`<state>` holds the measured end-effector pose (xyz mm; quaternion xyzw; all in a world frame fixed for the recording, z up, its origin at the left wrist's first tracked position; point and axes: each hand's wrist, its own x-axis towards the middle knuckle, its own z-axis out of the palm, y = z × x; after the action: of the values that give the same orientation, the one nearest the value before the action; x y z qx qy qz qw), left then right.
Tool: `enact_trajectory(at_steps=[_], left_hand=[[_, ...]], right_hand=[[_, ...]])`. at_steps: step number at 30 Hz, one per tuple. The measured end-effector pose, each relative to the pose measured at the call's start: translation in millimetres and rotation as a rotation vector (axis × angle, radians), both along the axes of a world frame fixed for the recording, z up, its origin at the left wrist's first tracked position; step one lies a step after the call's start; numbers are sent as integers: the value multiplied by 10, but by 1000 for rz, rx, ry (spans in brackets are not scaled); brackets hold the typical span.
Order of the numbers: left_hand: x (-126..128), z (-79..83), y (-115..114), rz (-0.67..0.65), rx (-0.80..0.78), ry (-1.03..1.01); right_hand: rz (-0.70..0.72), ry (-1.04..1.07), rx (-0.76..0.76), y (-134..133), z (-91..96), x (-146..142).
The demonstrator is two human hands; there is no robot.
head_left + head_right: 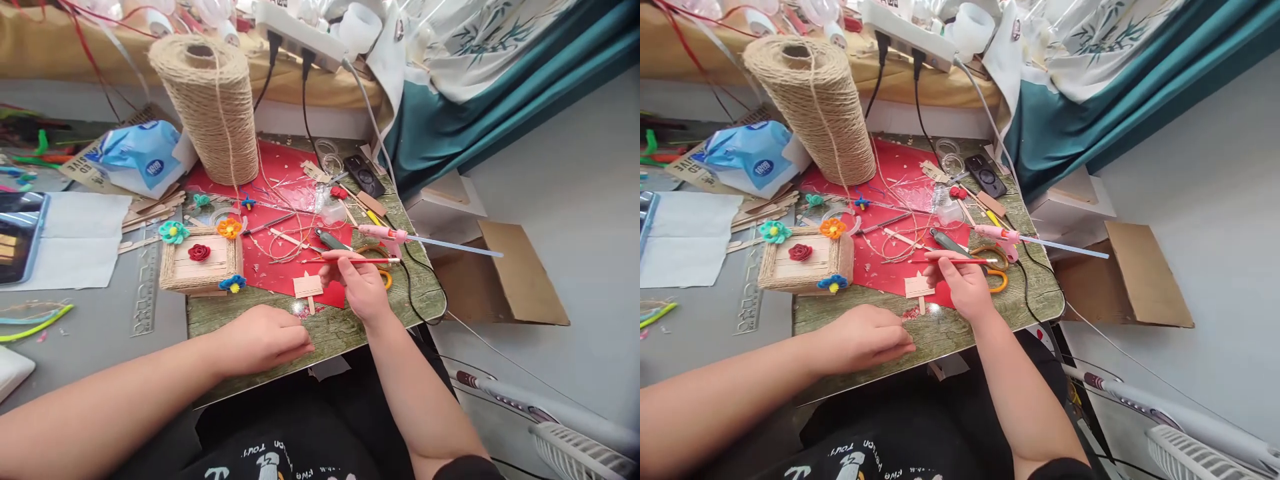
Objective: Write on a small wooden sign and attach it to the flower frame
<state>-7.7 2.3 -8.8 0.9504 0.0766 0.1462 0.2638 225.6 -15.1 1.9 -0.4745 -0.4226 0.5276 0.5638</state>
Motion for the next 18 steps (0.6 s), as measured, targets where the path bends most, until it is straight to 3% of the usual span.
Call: enact_trajectory(at_steps=[6, 13, 18], left_hand=[[47, 57, 41, 263, 106, 121], [71, 26, 29, 233, 70, 122], [100, 24, 49, 286, 14, 106]], right_hand=[[-63, -207, 2, 146, -308, -68], [-33, -342, 14, 95, -366, -53], [-11, -285, -48, 98, -381, -39]])
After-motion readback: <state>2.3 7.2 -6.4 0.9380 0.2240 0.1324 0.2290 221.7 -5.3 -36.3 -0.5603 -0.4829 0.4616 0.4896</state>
